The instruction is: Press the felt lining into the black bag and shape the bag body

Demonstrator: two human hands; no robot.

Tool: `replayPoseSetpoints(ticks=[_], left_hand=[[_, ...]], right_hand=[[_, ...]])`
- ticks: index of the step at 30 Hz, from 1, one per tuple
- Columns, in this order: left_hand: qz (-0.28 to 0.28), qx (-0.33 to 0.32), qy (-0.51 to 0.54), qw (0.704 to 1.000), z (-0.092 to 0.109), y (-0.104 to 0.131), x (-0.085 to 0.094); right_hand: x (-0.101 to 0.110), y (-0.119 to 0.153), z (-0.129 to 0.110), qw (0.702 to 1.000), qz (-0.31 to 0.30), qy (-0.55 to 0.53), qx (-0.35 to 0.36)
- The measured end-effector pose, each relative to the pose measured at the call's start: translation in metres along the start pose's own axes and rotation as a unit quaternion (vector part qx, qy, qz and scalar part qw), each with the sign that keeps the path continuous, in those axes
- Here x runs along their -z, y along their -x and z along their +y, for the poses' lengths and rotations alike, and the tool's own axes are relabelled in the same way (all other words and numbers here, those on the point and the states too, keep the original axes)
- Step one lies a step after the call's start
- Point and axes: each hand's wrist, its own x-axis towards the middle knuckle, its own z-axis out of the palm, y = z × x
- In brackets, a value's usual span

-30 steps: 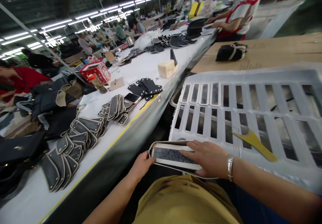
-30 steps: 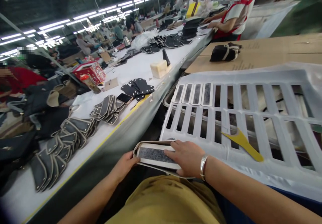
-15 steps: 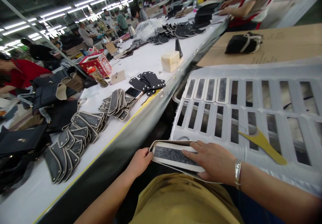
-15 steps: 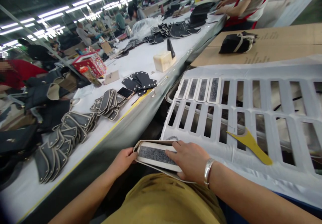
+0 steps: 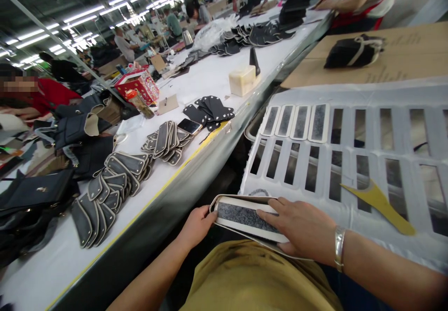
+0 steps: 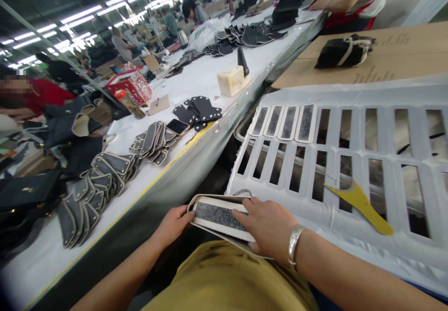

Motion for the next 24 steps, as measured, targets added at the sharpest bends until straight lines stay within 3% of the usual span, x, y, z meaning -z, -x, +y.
replayPoseSetpoints(ticks=[8, 14, 19, 21, 23, 24], left_hand=[[-0.016, -0.047, -0.048, 0.998, 0.011, 0.002, 0.005], [-0.015, -0.036, -0.056, 0.998, 0.012, 0.0, 0.004], [0.005, -0.017, -0.162, 0.987, 0.012, -0.006, -0.001], [0.078, -0.086, -0.224, 0.968, 0.019, -0.003, -0.003], [0.183, -0.21, -0.268, 0.922, 0.029, 0.003, -0.007], [0.204, -0.281, -0.28, 0.895, 0.035, 0.007, -0.011]], right_hand=[[0.001, -0.001, 0.002, 1.0, -0.019, -0.004, 0.0], [0.002, -0.001, 0.002, 1.0, -0.018, -0.003, -0.001], [0.0, 0.0, 0.002, 1.0, -0.009, 0.009, 0.002], [0.0, 0.0, 0.001, 1.0, -0.003, 0.014, 0.002], [0.0, 0.0, 0.001, 1.0, -0.001, 0.019, 0.003], [0.0, 0.0, 0.0, 1.0, -0.001, 0.022, 0.004]])
